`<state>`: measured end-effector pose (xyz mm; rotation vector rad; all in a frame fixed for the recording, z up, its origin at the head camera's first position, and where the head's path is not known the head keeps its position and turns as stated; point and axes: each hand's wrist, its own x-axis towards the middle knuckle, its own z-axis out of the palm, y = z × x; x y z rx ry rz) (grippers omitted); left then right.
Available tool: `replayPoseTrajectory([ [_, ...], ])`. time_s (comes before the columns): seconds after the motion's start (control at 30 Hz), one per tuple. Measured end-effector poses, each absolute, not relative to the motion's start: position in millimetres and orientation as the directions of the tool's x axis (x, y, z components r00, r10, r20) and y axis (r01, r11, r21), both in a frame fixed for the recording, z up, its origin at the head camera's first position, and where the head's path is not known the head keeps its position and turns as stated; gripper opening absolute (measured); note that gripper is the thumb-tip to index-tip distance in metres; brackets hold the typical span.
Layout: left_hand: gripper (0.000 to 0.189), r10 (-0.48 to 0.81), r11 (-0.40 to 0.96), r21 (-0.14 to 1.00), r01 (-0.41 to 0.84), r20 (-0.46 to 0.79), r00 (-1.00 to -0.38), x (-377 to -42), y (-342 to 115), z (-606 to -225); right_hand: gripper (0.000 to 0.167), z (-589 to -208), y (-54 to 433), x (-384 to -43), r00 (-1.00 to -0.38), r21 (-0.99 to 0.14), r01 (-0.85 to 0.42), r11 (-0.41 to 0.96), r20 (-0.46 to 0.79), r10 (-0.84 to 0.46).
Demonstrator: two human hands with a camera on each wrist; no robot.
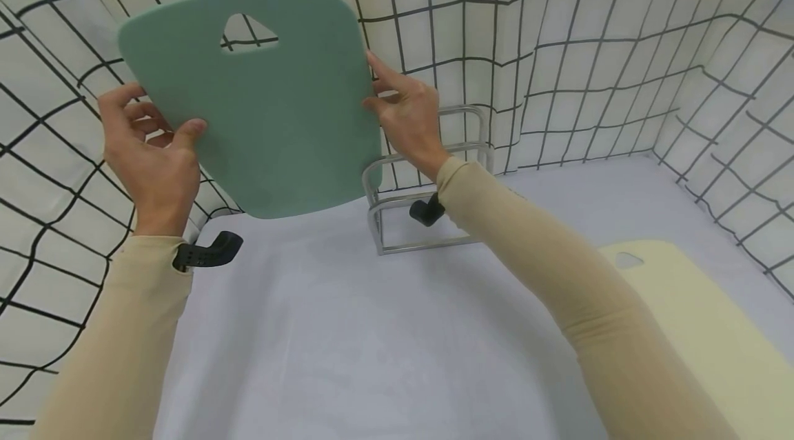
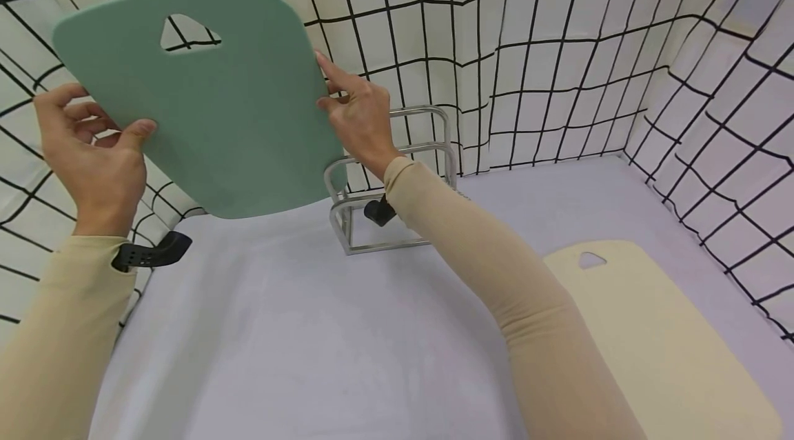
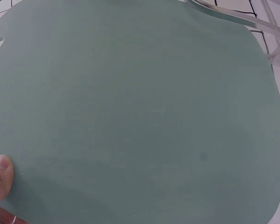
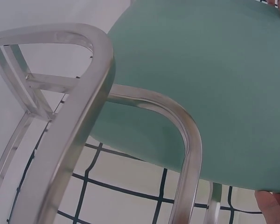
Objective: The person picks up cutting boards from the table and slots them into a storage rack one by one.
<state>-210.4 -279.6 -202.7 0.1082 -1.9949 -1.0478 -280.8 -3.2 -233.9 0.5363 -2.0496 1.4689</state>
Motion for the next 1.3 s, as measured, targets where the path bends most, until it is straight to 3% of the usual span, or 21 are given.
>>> replayPoseTrajectory([
  [1.3, 0.047, -0.360, 0.664, 0.657, 0.357, 0.700, -0.617, -224.7, -273.0, -208.2, 0.059, -229.5, 16.4, -281.5, -0.749, -0.706, -0.611, 0.358, 0.662, 0.025],
])
